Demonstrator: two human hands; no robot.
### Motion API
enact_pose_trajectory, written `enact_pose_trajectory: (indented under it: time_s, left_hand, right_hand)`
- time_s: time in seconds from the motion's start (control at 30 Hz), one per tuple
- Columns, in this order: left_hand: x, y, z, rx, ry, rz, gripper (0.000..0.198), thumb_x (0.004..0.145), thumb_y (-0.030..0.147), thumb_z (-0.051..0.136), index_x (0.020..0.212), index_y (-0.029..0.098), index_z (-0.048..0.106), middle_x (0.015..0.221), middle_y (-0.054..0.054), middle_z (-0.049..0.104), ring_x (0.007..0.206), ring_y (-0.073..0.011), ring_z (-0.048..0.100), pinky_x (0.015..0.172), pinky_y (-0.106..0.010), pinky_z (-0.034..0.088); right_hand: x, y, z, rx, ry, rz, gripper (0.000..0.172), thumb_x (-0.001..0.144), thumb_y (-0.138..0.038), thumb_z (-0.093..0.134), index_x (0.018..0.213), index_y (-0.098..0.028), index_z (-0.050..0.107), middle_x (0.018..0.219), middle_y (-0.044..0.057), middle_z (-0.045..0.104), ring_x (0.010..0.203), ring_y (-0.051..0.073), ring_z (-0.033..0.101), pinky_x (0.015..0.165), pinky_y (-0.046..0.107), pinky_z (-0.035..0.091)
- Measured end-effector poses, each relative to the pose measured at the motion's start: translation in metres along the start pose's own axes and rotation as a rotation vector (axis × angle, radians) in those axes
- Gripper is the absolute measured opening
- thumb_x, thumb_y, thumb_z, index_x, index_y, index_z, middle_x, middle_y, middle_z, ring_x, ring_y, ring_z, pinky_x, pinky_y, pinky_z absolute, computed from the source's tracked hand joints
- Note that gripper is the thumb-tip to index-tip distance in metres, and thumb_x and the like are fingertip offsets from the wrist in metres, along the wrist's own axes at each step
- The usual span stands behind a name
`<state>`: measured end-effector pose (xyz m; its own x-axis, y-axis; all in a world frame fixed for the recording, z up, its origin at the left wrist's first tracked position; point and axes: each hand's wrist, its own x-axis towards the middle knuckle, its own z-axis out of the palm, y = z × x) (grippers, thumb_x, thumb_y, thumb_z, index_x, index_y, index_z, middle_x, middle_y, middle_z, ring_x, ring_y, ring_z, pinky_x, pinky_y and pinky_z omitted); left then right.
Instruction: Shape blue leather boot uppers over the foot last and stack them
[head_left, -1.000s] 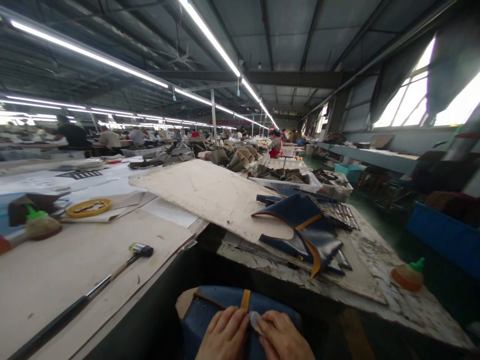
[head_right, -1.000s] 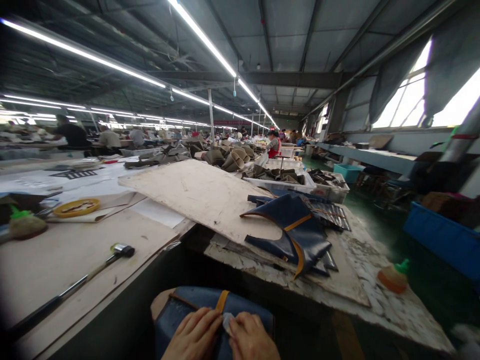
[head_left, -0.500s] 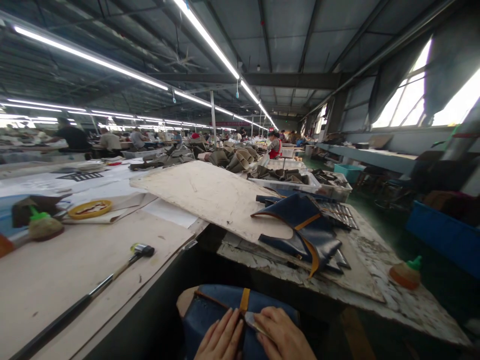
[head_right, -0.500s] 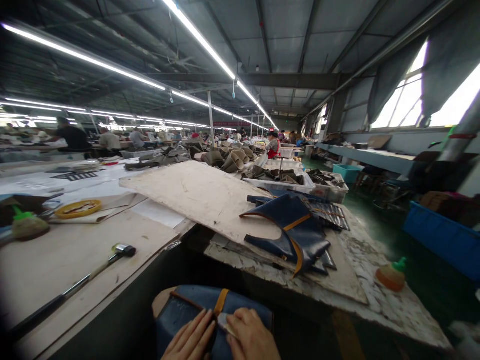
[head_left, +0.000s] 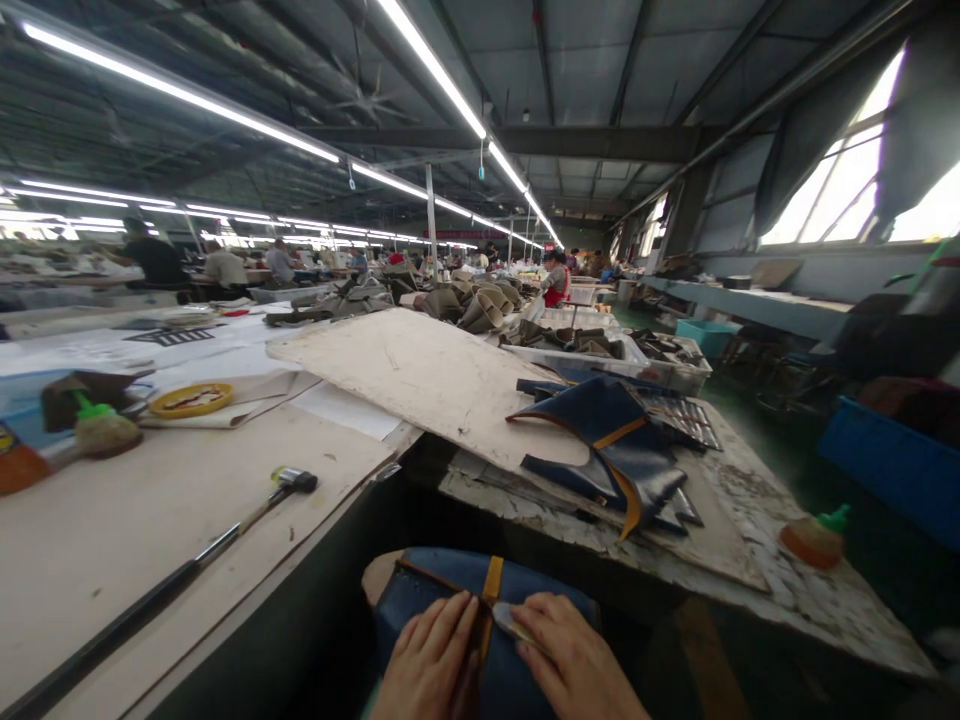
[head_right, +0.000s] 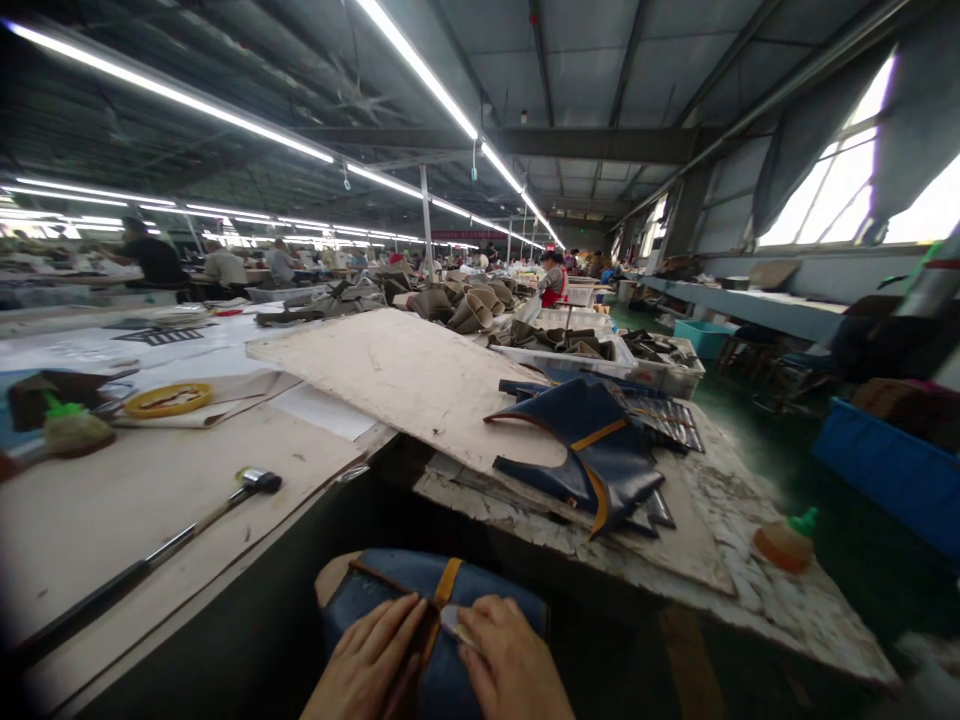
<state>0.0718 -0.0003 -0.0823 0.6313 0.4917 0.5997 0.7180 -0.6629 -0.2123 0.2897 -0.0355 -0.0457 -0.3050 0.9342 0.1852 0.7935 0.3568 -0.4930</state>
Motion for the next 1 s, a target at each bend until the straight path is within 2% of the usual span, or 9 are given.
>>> enact_pose_trajectory:
  time_s: [0.13, 0.23, 0.57, 0.8, 0.9, 1.0]
  left_hand:
    - [0.002, 0.008, -0.009, -0.120, -0.209, -0.188, 0.038, 0.093, 0.028, 0.041, 0.129, 0.017, 0.049, 0.123, -0.008, 0.060, 0.108, -0.0226, 0.056, 0.090, -0.036, 0.049]
    - [0.004, 0.012, -0.012, -0.187, -0.288, -0.236, 0.038, 0.093, 0.026, 0.041, 0.128, 0.015, 0.048, 0.124, -0.011, 0.057, 0.110, -0.0249, 0.055, 0.091, -0.041, 0.047]
    - [0.004, 0.010, -0.017, -0.272, -0.313, -0.225, 0.036, 0.093, 0.022, 0.041, 0.128, 0.015, 0.046, 0.123, -0.010, 0.056, 0.110, -0.0255, 0.052, 0.092, -0.042, 0.043]
    - [0.033, 0.013, -0.019, -0.378, -0.379, -0.363, 0.016, 0.090, 0.020, 0.046, 0.102, 0.019, 0.057, 0.106, -0.006, 0.059, 0.097, -0.0219, 0.053, 0.085, -0.038, 0.046]
    - [0.041, 0.013, -0.019, -0.444, -0.407, -0.360, 0.014, 0.091, 0.020, 0.044, 0.096, 0.018, 0.057, 0.100, -0.005, 0.059, 0.092, -0.0200, 0.054, 0.082, -0.035, 0.046]
    - [0.038, 0.010, -0.019, -0.475, -0.422, -0.314, 0.015, 0.091, 0.018, 0.043, 0.093, 0.018, 0.058, 0.100, -0.005, 0.060, 0.092, -0.0201, 0.053, 0.081, -0.035, 0.045]
  right_hand:
    - [-0.003, -0.005, -0.003, 0.027, 0.012, 0.027, 0.031, 0.090, -0.021, 0.045, 0.117, -0.022, 0.061, 0.113, 0.005, 0.062, 0.104, 0.018, 0.056, 0.095, 0.032, 0.045]
    - [-0.006, -0.002, 0.000, 0.032, 0.020, 0.024, 0.032, 0.090, -0.022, 0.045, 0.118, -0.022, 0.059, 0.112, 0.006, 0.062, 0.103, 0.018, 0.056, 0.094, 0.034, 0.046]
    - [-0.006, 0.003, -0.003, 0.061, -0.039, 0.040, 0.031, 0.092, -0.025, 0.043, 0.119, -0.021, 0.058, 0.113, 0.006, 0.060, 0.105, 0.018, 0.053, 0.095, 0.034, 0.044]
    - [0.011, 0.007, -0.010, 0.144, -0.153, 0.014, 0.032, 0.094, -0.027, 0.041, 0.119, -0.020, 0.058, 0.110, 0.006, 0.061, 0.103, 0.017, 0.054, 0.096, 0.035, 0.043]
    - [0.017, 0.002, -0.011, 0.140, -0.195, -0.014, 0.032, 0.094, -0.027, 0.039, 0.119, -0.019, 0.059, 0.110, 0.007, 0.061, 0.102, 0.018, 0.055, 0.095, 0.035, 0.043]
    - [0.018, -0.003, -0.010, 0.073, -0.204, -0.045, 0.032, 0.094, -0.024, 0.039, 0.118, -0.019, 0.059, 0.110, 0.007, 0.060, 0.102, 0.019, 0.055, 0.094, 0.038, 0.044]
